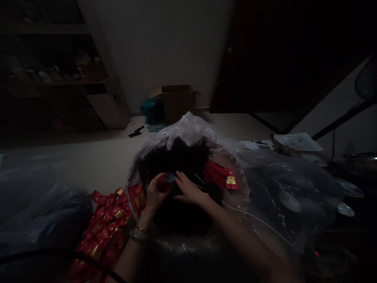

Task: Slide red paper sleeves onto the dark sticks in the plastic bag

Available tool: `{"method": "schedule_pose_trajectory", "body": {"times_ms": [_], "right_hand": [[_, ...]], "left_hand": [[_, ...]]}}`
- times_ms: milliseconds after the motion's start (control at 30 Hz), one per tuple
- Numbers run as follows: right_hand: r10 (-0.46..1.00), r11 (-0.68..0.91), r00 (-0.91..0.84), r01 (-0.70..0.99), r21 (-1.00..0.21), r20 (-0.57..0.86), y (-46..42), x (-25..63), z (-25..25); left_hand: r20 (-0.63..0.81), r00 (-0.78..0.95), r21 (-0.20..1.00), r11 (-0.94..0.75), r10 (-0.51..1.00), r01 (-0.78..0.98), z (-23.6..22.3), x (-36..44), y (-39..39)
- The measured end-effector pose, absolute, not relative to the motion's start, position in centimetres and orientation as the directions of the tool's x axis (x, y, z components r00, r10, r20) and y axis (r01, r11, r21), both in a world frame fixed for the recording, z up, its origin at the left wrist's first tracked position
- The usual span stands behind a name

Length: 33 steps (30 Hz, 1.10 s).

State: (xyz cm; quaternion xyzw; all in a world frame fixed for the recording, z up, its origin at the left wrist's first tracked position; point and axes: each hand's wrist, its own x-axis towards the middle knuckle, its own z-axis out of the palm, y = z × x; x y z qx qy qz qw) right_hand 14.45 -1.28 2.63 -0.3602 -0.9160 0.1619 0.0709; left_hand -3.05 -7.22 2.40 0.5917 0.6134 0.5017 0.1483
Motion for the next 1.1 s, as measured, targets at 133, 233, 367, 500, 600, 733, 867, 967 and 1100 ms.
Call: {"method": "schedule_pose_trajectory", "body": {"times_ms": [133,233,367,500,600,733,867,967,1100], "right_hand": [[0.63,0.722,-0.769,0.631,-0.284,-0.107,-2.3,11.9,3.4],[0.634,0.738,-0.767,0.637,-0.221,-0.095,-3.4,12.8,3.6],[0.674,0.701,-0.728,0.684,-0.203,-0.123,-4.7,14.9,3.4],[0.696,0.676,-0.7,0.714,-0.181,-0.159,-5.5,14.9,3.4],[0.637,0.728,-0.747,0.664,-0.168,-0.191,-6.3,14.7,3.4],[0.651,0.723,-0.729,0.68,-0.119,-0.212,-7.3,15.5,3.2],[0.702,0.672,-0.683,0.729,-0.131,-0.203,-7.5,15.9,3.4],[0.724,0.626,-0.659,0.752,-0.208,-0.203,-7.2,15.8,3.9],[0.752,0.532,-0.645,0.716,-0.452,-0.136,-6.2,16.2,4.5]], "left_hand": [[0.411,-0.277,0.804,-0.202,0.869,0.56,2.6,-3.1,-7.2],[0.395,-0.279,0.811,-0.189,0.875,0.553,2.5,-3.0,-7.1],[0.392,-0.29,0.815,-0.183,0.873,0.55,2.3,-2.9,-6.9],[0.405,-0.282,0.803,-0.19,0.87,0.565,2.1,-2.9,-6.9],[0.404,-0.28,0.799,-0.186,0.871,0.572,2.2,-3.0,-6.9],[0.408,-0.278,0.797,-0.19,0.87,0.574,2.1,-3.0,-6.8],[0.416,-0.263,0.788,-0.201,0.871,0.582,1.9,-3.0,-6.7],[0.412,-0.253,0.79,-0.205,0.875,0.578,1.7,-3.0,-6.7],[0.391,-0.249,0.805,-0.198,0.886,0.559,1.4,-3.1,-6.7]]}}
